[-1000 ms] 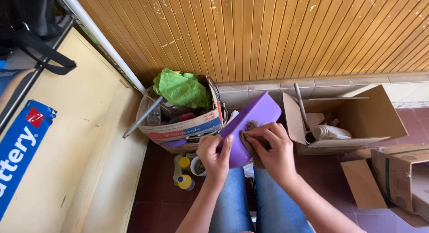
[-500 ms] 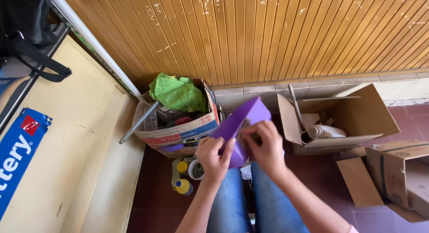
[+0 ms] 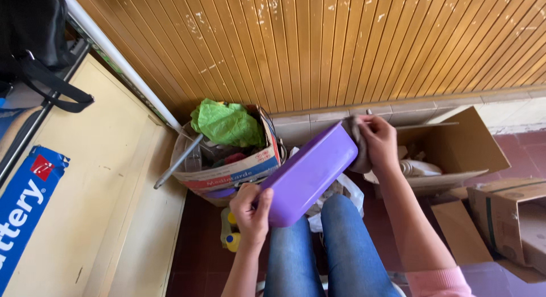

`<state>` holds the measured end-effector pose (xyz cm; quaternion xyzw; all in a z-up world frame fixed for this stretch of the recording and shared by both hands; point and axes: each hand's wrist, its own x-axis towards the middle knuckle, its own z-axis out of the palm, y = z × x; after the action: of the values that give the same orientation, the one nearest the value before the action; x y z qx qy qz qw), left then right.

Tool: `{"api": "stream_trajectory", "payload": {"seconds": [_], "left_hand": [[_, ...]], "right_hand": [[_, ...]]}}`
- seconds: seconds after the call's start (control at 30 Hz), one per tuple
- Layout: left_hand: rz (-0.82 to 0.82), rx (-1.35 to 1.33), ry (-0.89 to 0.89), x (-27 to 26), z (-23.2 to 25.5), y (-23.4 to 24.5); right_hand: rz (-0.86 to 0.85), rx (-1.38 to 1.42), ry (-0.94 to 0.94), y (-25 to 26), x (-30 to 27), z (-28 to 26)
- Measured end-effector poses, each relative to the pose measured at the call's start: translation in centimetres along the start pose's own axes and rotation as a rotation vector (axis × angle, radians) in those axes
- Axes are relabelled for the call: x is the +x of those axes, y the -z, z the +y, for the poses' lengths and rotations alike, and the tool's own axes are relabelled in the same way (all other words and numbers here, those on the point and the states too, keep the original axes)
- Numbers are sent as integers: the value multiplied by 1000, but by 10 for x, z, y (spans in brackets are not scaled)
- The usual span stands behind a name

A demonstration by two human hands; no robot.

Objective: The person cleans a purple plastic container by wiping the inside and outside surfaces with a cloth.

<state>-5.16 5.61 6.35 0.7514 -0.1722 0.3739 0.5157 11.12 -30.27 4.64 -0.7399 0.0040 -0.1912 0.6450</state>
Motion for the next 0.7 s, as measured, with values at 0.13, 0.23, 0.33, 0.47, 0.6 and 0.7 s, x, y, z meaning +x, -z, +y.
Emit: {"api": "stream_trajectory", "payload": {"seconds": [0.13, 0.23, 0.33, 0.47, 0.6, 0.7], "left_hand": [[-65, 227, -114, 21, 8, 3], [-155, 222, -152, 29, 17, -12], [-156, 316, -263, 42, 41, -22], [-183, 288, -258, 33, 53, -19], [-226, 269, -261, 36, 67, -10], [-227, 183, -212, 41, 77, 8]], "right_hand": [[70, -28, 152, 6, -28, -55], [-111, -234, 404, -32, -70, -107], [-304, -452, 875, -73, -107, -137], [-368, -485, 886, -64, -90, -123], [-476, -405, 986, -54, -72, -124], [-469, -464, 992, -34, -39, -105]]}}
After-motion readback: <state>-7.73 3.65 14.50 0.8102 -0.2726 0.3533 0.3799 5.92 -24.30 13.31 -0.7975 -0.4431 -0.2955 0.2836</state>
